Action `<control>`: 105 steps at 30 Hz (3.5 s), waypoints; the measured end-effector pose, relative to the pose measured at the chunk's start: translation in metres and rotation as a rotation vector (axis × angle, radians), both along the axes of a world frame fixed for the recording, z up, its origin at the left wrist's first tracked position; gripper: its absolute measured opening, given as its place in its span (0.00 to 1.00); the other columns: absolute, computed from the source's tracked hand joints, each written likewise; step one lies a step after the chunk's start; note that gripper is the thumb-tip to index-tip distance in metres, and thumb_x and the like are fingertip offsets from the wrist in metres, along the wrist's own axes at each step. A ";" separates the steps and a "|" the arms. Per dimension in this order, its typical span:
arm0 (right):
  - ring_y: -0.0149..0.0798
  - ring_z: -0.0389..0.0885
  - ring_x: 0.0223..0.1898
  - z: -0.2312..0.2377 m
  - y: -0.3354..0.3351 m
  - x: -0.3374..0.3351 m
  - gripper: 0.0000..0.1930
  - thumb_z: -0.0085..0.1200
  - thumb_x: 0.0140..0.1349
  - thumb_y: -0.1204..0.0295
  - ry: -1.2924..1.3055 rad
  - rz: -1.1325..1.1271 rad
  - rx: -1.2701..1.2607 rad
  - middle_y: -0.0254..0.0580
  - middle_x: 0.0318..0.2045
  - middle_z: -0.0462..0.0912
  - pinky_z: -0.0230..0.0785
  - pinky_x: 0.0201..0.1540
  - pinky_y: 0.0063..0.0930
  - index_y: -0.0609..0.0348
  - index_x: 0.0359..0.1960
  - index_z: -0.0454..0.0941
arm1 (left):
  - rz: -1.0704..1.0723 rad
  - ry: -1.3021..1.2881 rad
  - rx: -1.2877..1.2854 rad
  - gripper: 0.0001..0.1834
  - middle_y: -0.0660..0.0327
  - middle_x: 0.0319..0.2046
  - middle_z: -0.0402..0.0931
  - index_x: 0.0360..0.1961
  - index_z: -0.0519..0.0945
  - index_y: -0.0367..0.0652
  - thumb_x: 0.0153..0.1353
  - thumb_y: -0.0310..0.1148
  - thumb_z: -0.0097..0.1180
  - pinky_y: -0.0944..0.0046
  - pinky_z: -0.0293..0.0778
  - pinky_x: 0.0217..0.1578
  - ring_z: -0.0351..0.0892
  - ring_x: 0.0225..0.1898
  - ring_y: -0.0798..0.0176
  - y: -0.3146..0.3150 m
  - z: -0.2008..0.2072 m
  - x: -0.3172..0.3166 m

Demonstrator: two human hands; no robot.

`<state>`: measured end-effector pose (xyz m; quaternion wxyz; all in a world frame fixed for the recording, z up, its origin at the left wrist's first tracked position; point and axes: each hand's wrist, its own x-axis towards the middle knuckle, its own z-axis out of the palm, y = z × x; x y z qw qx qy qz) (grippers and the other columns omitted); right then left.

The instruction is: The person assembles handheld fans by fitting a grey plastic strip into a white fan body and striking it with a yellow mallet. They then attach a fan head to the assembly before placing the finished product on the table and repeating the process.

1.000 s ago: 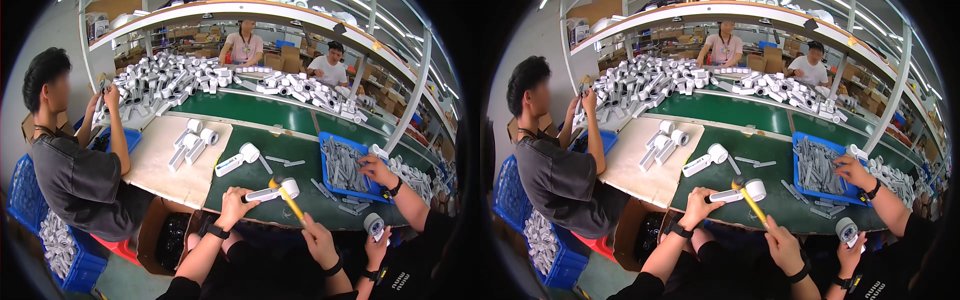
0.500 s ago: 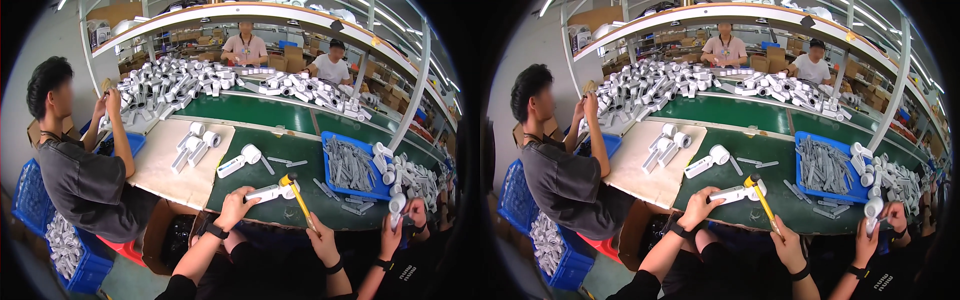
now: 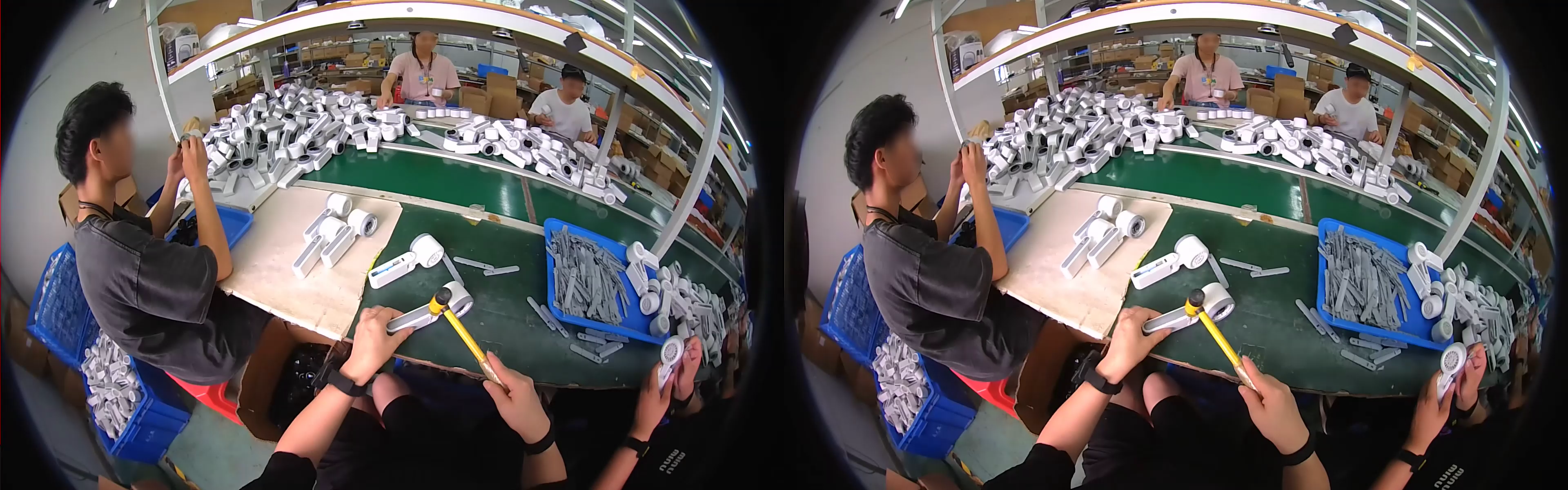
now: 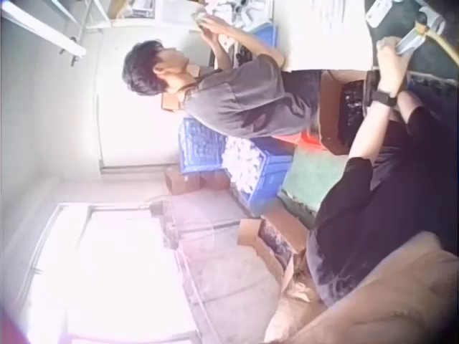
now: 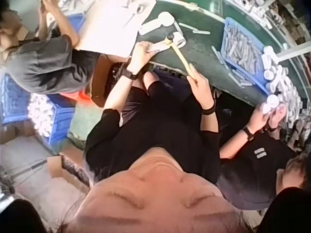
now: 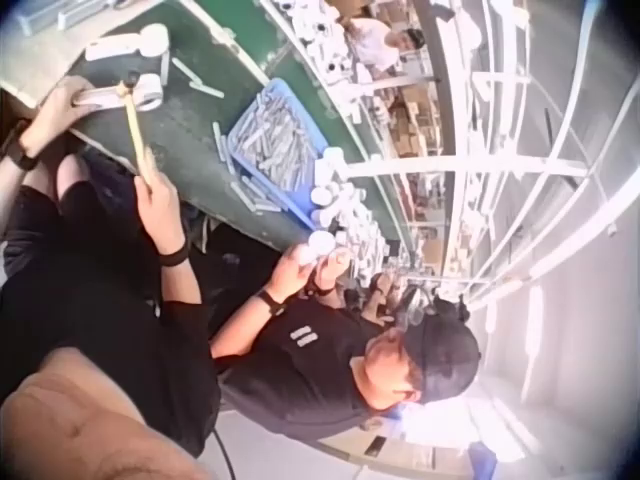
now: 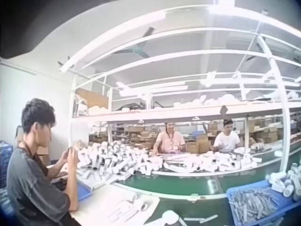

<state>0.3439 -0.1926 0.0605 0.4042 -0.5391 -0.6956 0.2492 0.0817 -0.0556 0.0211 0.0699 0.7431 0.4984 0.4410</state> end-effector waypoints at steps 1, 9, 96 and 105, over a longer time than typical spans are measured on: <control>0.36 0.78 0.29 0.003 0.004 -0.003 0.27 0.57 0.62 0.80 -0.108 0.022 0.044 0.45 0.31 0.80 0.72 0.37 0.27 0.64 0.65 0.69 | -0.082 -0.059 -0.102 0.15 0.53 0.33 0.80 0.35 0.84 0.37 0.47 0.34 0.72 0.56 0.73 0.43 0.77 0.39 0.50 0.007 -0.002 -0.002; 0.49 0.80 0.32 0.008 0.006 -0.018 0.26 0.56 0.62 0.80 -0.275 -0.002 0.045 0.53 0.33 0.80 0.72 0.38 0.34 0.62 0.64 0.71 | -0.130 -0.145 -0.145 0.12 0.55 0.29 0.80 0.31 0.85 0.37 0.45 0.29 0.73 0.57 0.72 0.41 0.77 0.36 0.53 0.014 -0.011 -0.001; 0.23 0.74 0.30 -0.070 -0.022 0.037 0.29 0.57 0.61 0.81 0.382 -0.241 -0.053 0.39 0.33 0.79 0.67 0.34 0.18 0.66 0.66 0.67 | -0.017 0.271 -0.226 0.08 0.49 0.35 0.81 0.36 0.78 0.41 0.58 0.31 0.60 0.50 0.79 0.39 0.83 0.39 0.44 0.093 0.000 0.088; 0.20 0.70 0.19 -0.070 -0.016 0.028 0.30 0.56 0.61 0.82 0.352 -0.189 -0.006 0.28 0.22 0.74 0.63 0.23 0.16 0.63 0.67 0.67 | 0.152 0.279 0.252 0.03 0.42 0.30 0.76 0.36 0.72 0.34 0.62 0.23 0.50 0.44 0.74 0.37 0.77 0.35 0.38 0.093 0.005 0.024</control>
